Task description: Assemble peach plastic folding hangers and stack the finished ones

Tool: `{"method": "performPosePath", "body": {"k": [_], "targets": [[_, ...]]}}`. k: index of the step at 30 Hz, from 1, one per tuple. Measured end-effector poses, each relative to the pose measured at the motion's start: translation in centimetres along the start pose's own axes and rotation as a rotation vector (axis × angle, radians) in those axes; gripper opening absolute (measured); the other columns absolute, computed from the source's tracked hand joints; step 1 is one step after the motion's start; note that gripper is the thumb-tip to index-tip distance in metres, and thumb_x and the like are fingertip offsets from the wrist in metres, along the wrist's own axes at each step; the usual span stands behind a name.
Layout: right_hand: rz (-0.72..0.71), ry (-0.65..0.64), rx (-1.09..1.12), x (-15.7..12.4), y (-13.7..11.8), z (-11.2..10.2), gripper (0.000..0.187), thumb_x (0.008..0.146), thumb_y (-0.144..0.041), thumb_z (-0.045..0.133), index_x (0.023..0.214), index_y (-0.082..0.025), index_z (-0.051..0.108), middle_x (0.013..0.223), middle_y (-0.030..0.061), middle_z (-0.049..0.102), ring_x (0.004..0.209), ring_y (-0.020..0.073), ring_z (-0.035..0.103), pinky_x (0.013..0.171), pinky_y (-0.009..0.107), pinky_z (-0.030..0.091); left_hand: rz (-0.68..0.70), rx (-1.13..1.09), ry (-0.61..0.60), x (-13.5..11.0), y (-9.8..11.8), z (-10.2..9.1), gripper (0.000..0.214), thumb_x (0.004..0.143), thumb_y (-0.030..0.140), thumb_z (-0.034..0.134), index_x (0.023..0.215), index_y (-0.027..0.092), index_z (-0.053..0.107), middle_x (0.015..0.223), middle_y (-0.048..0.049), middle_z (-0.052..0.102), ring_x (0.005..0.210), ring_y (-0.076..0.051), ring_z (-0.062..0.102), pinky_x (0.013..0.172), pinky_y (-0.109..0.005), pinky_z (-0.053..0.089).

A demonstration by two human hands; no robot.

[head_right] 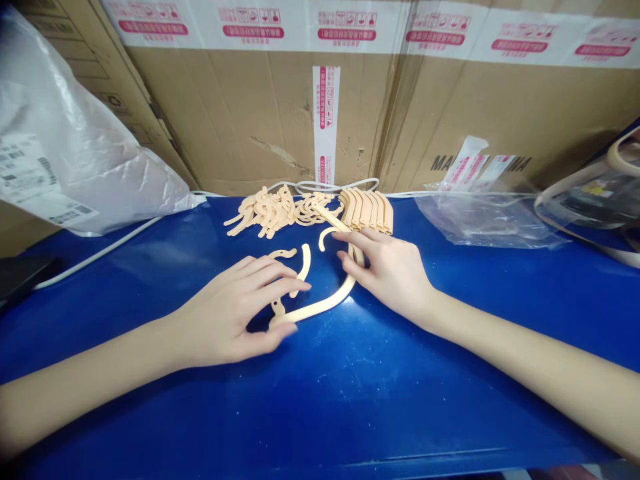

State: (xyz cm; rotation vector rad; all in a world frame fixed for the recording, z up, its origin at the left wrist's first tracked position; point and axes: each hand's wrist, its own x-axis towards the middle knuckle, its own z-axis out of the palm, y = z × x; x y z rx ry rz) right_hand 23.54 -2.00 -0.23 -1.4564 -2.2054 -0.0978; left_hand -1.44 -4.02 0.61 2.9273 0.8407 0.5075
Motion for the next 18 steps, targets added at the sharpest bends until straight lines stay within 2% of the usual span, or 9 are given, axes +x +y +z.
{"method": "performPosePath", "body": {"k": [2,3,5,8,12,18], "targets": [[-0.029,-0.014,0.014,-0.02,0.00,-0.01,0.032,0.092,-0.036,0.051,0.121,-0.030,0.063,0.105,-0.0011,0.069,0.076,0.0165,0.064,0.067,0.032,0.048,-0.021,0.035,-0.010,0.13,0.28,-0.05,0.043,0.087,0.053,0.056,0.112,0.018,0.059,0.106,-0.0069,0.062,0.100,-0.026,0.056,0.082,-0.039,0.041],[-0.040,-0.014,0.024,-0.03,0.02,-0.01,0.033,0.092,-0.035,0.051,0.122,-0.029,0.062,0.104,0.0001,0.068,0.079,0.0173,0.064,0.068,0.032,0.048,-0.010,0.054,-0.015,0.16,0.31,-0.04,0.040,0.089,0.051,0.055,0.110,0.018,0.060,0.106,-0.0069,0.062,0.101,-0.026,0.056,0.082,-0.039,0.041],[-0.051,0.002,0.040,-0.02,0.09,0.02,0.034,0.092,-0.035,0.052,0.124,-0.028,0.060,0.105,0.0024,0.064,0.085,0.0188,0.063,0.069,0.033,0.049,0.028,0.083,-0.006,0.18,0.15,0.03,0.026,0.094,0.037,0.050,0.108,0.018,0.060,0.109,-0.0065,0.062,0.104,-0.026,0.056,0.082,-0.038,0.041],[-0.066,0.025,0.069,0.02,0.28,0.13,0.034,0.091,-0.035,0.052,0.124,-0.026,0.059,0.110,0.0046,0.060,0.090,0.0196,0.062,0.074,0.034,0.050,0.075,0.118,0.021,0.16,-0.25,0.15,0.018,0.093,0.024,0.047,0.103,0.018,0.060,0.116,-0.0069,0.062,0.109,-0.025,0.056,0.085,-0.038,0.041],[-0.065,0.011,0.153,0.17,0.60,0.29,0.032,0.093,-0.038,0.049,0.122,-0.025,0.059,0.109,0.0056,0.060,0.098,0.0215,0.060,0.085,0.039,0.049,0.123,0.154,0.039,0.18,-0.45,0.14,0.016,0.092,0.020,0.046,0.097,0.017,0.060,0.116,-0.0077,0.065,0.106,-0.023,0.060,0.091,-0.037,0.041],[-0.086,-0.025,0.221,0.40,0.86,0.33,0.030,0.096,-0.036,0.046,0.120,-0.025,0.060,0.107,0.0073,0.061,0.097,0.0223,0.060,0.089,0.042,0.048,0.141,0.130,0.046,0.19,-0.40,-0.04,0.013,0.089,0.017,0.048,0.096,0.018,0.059,0.115,-0.0059,0.067,0.100,-0.020,0.063,0.093,-0.036,0.043]]}}
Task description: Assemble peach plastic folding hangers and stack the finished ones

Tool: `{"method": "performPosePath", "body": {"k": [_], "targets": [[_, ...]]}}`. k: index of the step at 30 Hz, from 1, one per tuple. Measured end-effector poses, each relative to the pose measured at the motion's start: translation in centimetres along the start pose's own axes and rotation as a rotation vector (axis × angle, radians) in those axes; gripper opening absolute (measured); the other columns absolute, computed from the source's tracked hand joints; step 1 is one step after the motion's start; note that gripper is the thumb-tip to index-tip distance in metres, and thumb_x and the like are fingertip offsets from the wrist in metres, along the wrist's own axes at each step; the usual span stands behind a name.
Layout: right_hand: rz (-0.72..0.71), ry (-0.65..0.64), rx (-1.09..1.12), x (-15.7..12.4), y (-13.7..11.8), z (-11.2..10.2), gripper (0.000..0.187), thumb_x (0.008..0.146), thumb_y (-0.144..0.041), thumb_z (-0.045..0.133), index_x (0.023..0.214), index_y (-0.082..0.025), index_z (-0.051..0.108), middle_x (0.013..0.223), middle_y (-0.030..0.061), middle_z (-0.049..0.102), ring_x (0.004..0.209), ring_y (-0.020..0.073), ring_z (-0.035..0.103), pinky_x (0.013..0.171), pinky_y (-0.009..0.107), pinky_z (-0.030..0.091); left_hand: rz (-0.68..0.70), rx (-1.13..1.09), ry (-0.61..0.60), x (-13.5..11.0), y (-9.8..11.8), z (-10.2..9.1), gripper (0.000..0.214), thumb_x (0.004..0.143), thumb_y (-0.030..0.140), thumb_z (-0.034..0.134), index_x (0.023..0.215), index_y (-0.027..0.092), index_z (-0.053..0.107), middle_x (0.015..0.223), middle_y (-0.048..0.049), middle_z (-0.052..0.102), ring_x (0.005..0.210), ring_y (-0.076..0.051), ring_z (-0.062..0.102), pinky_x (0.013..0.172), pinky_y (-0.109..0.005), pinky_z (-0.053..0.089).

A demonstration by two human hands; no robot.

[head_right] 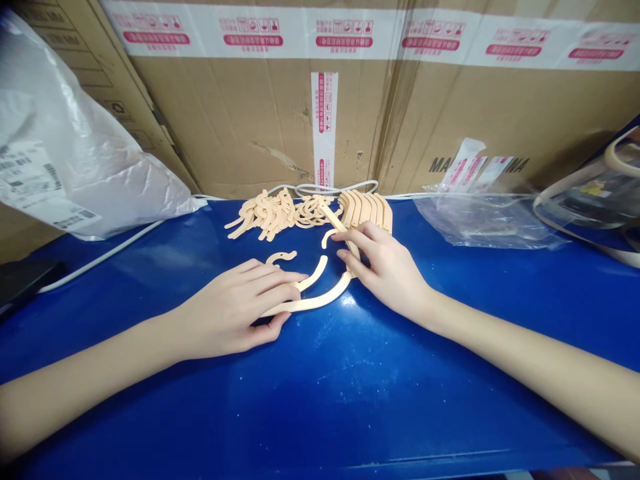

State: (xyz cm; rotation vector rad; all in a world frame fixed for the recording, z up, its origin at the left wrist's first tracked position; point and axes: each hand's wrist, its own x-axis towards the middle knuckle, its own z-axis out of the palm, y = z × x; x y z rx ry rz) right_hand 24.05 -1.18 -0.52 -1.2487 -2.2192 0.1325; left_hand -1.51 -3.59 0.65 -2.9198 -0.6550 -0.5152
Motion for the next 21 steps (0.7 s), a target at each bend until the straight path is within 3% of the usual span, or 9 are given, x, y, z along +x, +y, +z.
{"method": "performPosePath", "body": {"k": [11,21], "targets": [[-0.053,-0.013,0.006,-0.03,0.06,0.14,0.028,0.097,-0.032,0.042,0.117,-0.022,0.060,0.111,0.0092,0.063,0.104,0.0234,0.061,0.090,0.041,0.048,0.025,-0.034,0.078,-0.22,-0.04,0.08,0.016,0.087,0.014,0.052,0.097,0.017,0.063,0.118,-0.0056,0.069,0.103,-0.018,0.066,0.094,-0.035,0.046],[-0.063,-0.022,0.047,-0.14,0.01,0.20,0.025,0.096,-0.030,0.044,0.114,-0.023,0.060,0.113,0.0088,0.064,0.105,0.0240,0.060,0.090,0.044,0.048,0.123,-0.119,0.157,-0.43,-0.16,0.17,0.021,0.091,0.013,0.051,0.107,0.016,0.065,0.113,-0.0053,0.071,0.096,-0.015,0.069,0.082,-0.031,0.053]]}}
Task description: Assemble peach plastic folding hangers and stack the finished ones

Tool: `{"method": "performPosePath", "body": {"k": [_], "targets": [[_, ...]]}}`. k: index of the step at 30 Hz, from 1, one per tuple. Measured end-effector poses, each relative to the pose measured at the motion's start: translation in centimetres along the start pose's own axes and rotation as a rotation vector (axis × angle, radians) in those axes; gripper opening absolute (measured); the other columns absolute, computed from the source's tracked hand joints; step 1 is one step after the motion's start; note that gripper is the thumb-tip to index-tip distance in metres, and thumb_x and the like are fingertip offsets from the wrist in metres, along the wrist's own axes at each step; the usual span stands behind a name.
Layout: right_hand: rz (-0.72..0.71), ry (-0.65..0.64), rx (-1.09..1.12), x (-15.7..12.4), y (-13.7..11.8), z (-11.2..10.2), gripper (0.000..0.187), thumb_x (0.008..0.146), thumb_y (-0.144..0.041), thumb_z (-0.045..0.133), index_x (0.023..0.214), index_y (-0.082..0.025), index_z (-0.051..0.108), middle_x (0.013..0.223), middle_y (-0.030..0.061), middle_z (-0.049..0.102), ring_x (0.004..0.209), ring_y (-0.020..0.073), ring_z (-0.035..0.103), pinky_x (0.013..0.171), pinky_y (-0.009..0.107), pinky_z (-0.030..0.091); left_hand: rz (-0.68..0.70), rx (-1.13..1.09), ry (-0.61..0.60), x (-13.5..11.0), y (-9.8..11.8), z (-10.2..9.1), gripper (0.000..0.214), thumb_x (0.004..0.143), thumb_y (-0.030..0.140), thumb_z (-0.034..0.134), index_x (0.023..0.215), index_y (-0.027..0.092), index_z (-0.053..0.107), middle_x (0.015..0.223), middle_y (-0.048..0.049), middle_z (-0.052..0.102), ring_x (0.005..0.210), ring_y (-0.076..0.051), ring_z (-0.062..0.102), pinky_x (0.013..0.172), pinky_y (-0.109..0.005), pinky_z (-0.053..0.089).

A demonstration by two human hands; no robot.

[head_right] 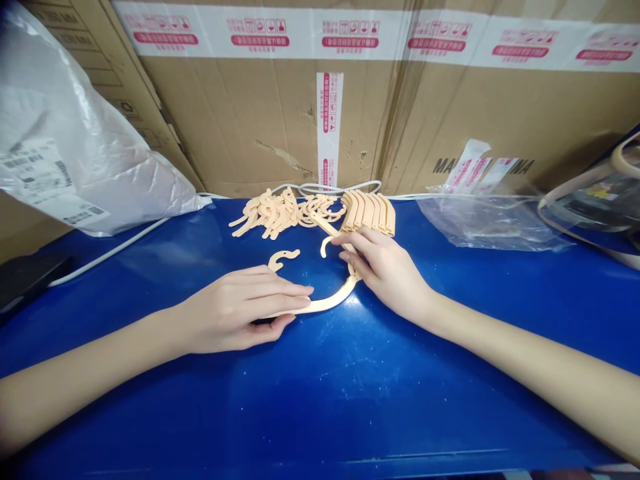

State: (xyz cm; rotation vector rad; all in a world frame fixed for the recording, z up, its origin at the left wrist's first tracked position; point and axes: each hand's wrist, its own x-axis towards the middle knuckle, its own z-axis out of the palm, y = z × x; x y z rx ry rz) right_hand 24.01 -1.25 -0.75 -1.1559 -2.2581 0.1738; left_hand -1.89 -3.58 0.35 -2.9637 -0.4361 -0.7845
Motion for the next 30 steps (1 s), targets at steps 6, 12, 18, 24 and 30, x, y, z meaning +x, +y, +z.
{"method": "performPosePath", "body": {"k": [6,12,18,24,30], "targets": [[-0.078,-0.046,0.011,0.0,-0.1,-0.1,0.025,0.097,-0.027,0.042,0.115,-0.023,0.059,0.110,0.0081,0.064,0.105,0.0218,0.060,0.090,0.040,0.049,-0.048,-0.044,-0.055,0.2,-0.1,-0.1,0.025,0.090,0.012,0.049,0.110,0.017,0.064,0.113,-0.0046,0.071,0.100,-0.015,0.067,0.088,-0.031,0.051],[-0.135,-0.098,-0.028,0.0,-0.3,-0.2,0.024,0.097,-0.027,0.043,0.111,-0.021,0.061,0.107,0.0085,0.065,0.101,0.0222,0.059,0.087,0.040,0.049,-0.060,0.026,-0.083,-0.2,-0.8,0.1,0.025,0.093,0.013,0.047,0.111,0.020,0.063,0.116,-0.0017,0.070,0.113,-0.015,0.061,0.096,-0.032,0.046],[-0.288,-0.119,-0.073,-0.2,-1.0,-0.4,0.022,0.096,-0.024,0.044,0.110,-0.019,0.061,0.099,0.0083,0.064,0.093,0.0211,0.058,0.080,0.037,0.049,-0.085,0.255,-0.084,0.0,-0.9,-0.4,0.020,0.097,0.015,0.043,0.101,0.018,0.062,0.102,-0.0023,0.069,0.093,-0.017,0.063,0.077,-0.030,0.046],[-0.368,-0.082,-0.097,-0.4,-1.1,-0.5,0.022,0.095,-0.026,0.047,0.110,-0.019,0.061,0.100,0.0082,0.063,0.091,0.0210,0.058,0.077,0.037,0.049,-0.203,0.304,0.037,-0.1,-0.8,-0.2,0.015,0.096,0.022,0.048,0.083,0.019,0.055,0.079,0.0022,0.067,0.066,-0.011,0.060,0.060,-0.024,0.041],[-0.424,-0.117,-0.072,-0.4,-1.4,-0.8,0.025,0.096,-0.032,0.045,0.112,-0.019,0.060,0.101,0.0081,0.064,0.090,0.0197,0.058,0.078,0.036,0.047,-0.518,-0.097,0.078,0.0,-0.4,-0.1,0.013,0.093,0.021,0.051,0.081,0.020,0.044,0.090,0.0016,0.069,0.088,-0.013,0.067,0.062,-0.020,0.046]]}}
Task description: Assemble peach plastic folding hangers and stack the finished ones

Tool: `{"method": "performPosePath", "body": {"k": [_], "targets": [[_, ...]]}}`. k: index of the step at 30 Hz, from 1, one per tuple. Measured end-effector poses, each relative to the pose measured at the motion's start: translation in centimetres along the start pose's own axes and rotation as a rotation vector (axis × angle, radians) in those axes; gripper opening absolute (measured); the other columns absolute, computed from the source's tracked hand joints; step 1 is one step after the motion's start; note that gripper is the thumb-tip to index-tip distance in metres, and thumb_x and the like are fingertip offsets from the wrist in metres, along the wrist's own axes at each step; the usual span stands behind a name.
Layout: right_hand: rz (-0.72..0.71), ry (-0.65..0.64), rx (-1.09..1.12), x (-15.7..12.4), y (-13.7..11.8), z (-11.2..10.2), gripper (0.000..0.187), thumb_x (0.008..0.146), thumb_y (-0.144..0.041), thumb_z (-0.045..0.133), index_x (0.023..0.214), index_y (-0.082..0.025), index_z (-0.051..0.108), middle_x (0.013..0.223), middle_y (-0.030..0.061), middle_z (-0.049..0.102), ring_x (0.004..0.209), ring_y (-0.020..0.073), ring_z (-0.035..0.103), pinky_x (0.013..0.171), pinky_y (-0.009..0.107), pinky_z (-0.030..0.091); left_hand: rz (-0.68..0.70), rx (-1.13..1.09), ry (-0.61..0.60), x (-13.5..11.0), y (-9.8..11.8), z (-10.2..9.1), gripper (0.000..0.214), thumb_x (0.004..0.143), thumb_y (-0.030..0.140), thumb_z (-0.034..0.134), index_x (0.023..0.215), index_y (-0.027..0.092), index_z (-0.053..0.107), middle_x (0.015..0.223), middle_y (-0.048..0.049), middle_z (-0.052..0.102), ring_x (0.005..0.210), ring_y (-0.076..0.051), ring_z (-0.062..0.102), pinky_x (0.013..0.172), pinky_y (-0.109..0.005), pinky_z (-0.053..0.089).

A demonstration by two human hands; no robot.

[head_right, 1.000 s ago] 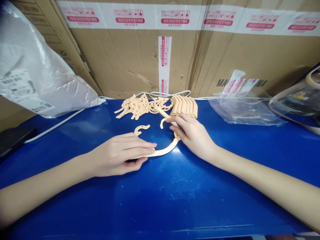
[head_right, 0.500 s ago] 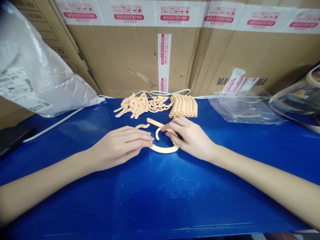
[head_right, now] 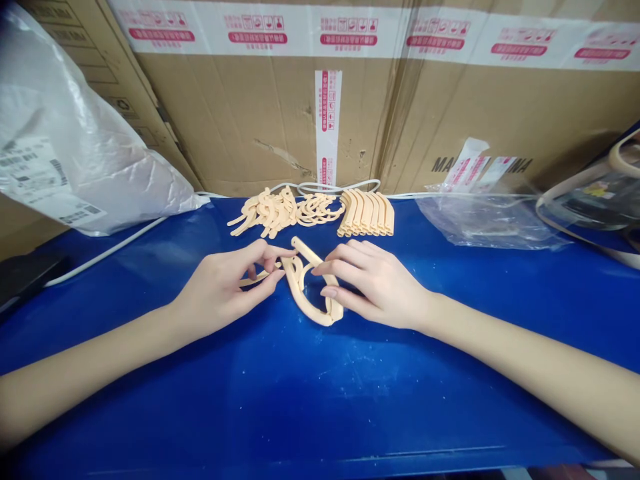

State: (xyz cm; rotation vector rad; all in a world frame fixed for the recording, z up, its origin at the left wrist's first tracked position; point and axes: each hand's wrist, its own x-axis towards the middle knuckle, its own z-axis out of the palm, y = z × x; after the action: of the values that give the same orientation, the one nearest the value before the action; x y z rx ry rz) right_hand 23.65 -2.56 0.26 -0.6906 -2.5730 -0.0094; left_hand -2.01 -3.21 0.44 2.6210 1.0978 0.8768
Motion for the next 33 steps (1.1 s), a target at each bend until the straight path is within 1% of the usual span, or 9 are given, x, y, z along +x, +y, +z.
{"method": "performPosePath", "body": {"k": [3,6,8,15,18,22,26,31,33], "targets": [[-0.075,-0.046,-0.035,0.0,-0.3,-0.1,0.026,0.096,-0.032,0.047,0.112,-0.017,0.061,0.106,0.0084,0.066,0.090,0.0193,0.058,0.078,0.035,0.046,-0.075,-0.094,-0.024,0.0,0.4,0.1,0.015,0.092,0.024,0.051,0.081,0.020,0.042,0.086,0.0010,0.064,0.087,-0.013,0.065,0.061,-0.020,0.046],[-0.159,-0.072,-0.060,-0.1,-0.7,-0.1,0.027,0.097,-0.029,0.044,0.115,-0.016,0.060,0.115,0.0092,0.066,0.103,0.0202,0.059,0.082,0.035,0.047,-0.112,0.037,-0.038,0.1,0.6,0.3,0.021,0.087,0.033,0.059,0.083,0.020,0.043,0.083,0.0027,0.055,0.068,-0.011,0.056,0.059,-0.024,0.045],[-0.196,-0.081,-0.096,-0.1,-0.9,-0.1,0.029,0.098,-0.026,0.041,0.119,-0.017,0.058,0.120,0.0093,0.066,0.112,0.0214,0.057,0.083,0.036,0.047,-0.130,0.089,-0.063,0.1,0.7,0.3,0.025,0.084,0.037,0.062,0.086,0.020,0.044,0.084,0.0027,0.052,0.066,-0.011,0.053,0.060,-0.026,0.046],[0.061,-0.038,-0.147,1.5,-0.4,0.1,0.029,0.097,-0.027,0.043,0.117,-0.016,0.061,0.117,0.0110,0.062,0.103,0.0222,0.057,0.088,0.038,0.047,-0.146,0.018,-0.153,-0.1,1.3,-0.4,0.019,0.084,0.026,0.062,0.091,0.020,0.046,0.090,0.0020,0.052,0.069,-0.012,0.054,0.062,-0.027,0.046],[0.071,-0.032,-0.168,3.4,0.3,0.2,0.031,0.097,-0.027,0.042,0.113,-0.014,0.065,0.113,0.0119,0.062,0.101,0.0225,0.057,0.088,0.038,0.047,-0.124,-0.041,-0.211,-0.2,1.6,-0.5,0.015,0.085,0.019,0.058,0.087,0.021,0.043,0.092,0.0024,0.053,0.073,-0.012,0.054,0.066,-0.028,0.045],[0.023,-0.040,-0.189,6.1,1.6,1.4,0.030,0.096,-0.029,0.047,0.108,-0.013,0.069,0.110,0.0123,0.062,0.103,0.0241,0.055,0.089,0.039,0.045,-0.060,-0.117,-0.299,-0.3,1.9,-0.6,0.015,0.087,0.011,0.054,0.085,0.020,0.041,0.097,0.0015,0.054,0.086,-0.014,0.055,0.076,-0.029,0.046],[-0.021,-0.101,-0.185,7.8,2.6,2.8,0.027,0.095,-0.033,0.051,0.096,-0.016,0.072,0.103,0.0093,0.064,0.097,0.0227,0.056,0.087,0.038,0.042,0.040,-0.106,-0.347,-0.4,1.9,-0.5,0.012,0.090,0.008,0.050,0.088,0.019,0.046,0.100,0.0006,0.058,0.087,-0.014,0.057,0.076,-0.027,0.047],[-0.014,-0.136,-0.217,7.4,2.7,2.4,0.024,0.095,-0.027,0.048,0.090,-0.013,0.067,0.094,0.0083,0.063,0.089,0.0213,0.056,0.084,0.035,0.041,0.349,0.139,-0.312,-0.5,1.0,-0.7,0.015,0.094,0.008,0.045,0.102,0.017,0.053,0.103,-0.0022,0.063,0.090,-0.017,0.059,0.078,-0.030,0.048],[0.036,-0.126,-0.181,6.6,2.8,1.8,0.021,0.094,-0.026,0.049,0.090,-0.013,0.063,0.091,0.0086,0.063,0.087,0.0208,0.056,0.082,0.035,0.041,0.416,0.227,-0.309,-0.5,0.6,-1.0,0.016,0.095,0.009,0.044,0.104,0.017,0.054,0.101,-0.0026,0.064,0.090,-0.019,0.059,0.073,-0.030,0.047]]}}
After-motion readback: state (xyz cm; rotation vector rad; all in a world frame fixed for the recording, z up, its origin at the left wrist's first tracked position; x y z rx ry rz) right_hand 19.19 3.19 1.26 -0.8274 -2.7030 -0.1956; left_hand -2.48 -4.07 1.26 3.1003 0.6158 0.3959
